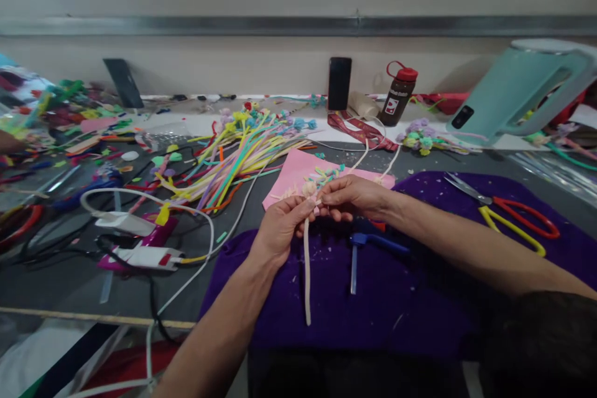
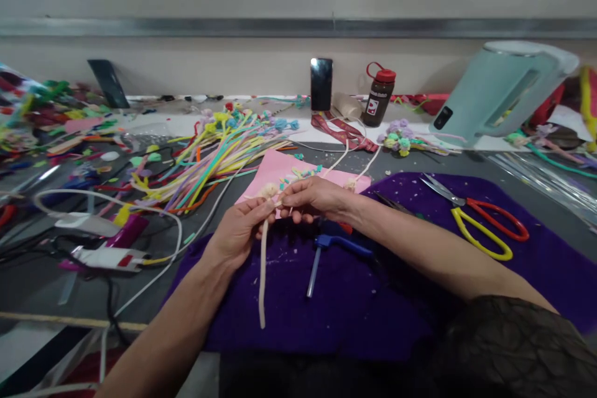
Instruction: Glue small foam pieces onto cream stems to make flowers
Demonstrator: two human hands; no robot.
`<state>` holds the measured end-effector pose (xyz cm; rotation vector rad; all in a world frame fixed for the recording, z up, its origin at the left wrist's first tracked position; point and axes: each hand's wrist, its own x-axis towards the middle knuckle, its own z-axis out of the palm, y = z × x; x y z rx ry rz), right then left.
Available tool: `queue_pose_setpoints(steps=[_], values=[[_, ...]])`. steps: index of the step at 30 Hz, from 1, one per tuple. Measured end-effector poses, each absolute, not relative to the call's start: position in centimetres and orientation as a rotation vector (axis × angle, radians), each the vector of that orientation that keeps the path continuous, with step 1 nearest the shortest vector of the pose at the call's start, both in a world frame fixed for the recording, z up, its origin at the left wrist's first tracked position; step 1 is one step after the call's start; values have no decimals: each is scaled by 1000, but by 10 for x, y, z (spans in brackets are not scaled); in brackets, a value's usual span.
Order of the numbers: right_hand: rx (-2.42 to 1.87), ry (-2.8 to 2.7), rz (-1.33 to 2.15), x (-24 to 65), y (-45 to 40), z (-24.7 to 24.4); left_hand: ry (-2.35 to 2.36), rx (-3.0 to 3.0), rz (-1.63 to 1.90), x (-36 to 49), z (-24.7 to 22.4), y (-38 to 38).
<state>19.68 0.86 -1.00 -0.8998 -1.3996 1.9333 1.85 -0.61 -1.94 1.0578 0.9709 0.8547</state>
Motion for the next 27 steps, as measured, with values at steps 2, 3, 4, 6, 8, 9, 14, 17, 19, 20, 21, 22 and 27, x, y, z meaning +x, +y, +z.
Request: queue_pose_setpoints(steps=[2,3,4,6,8,9,14,17,19,20,21,22,27], values=[[-952,-1490,1856,200,9,-5,960,1041,868,19,-19,-5],[-1002,-1554,1756,203,8,-1,958,1034,876,19,-19,-5],[-1059,-1621,1625,208,4,4,957,1024,882,19,-18,-4],[-1180,-1735,1323,220,-8,15,957,996,890,18,-17,-4],[-1304,-1852,1081,235,-28,23,957,969,890,17,-15,-5],[-1384,-1938,941,241,-38,26,956,963,887,17,-14,-5],[-1753,-2464,259,256,-81,8,930,980,887,17,-14,-8],[-1823,-2550,136,252,-86,-12,937,1001,913,18,-18,-8],[-1814,-2546,154,252,-83,-18,968,1012,920,18,-20,-7],[-1797,-2526,196,253,-81,-18,984,1016,922,18,-21,-7],[-1774,-2494,258,256,-80,-16,999,1020,926,18,-22,-6],[-1746,-2448,332,259,-78,-14,1011,1025,930,18,-22,-6],[-1561,-2004,747,276,-81,-6,1000,1026,939,19,-24,-6]])
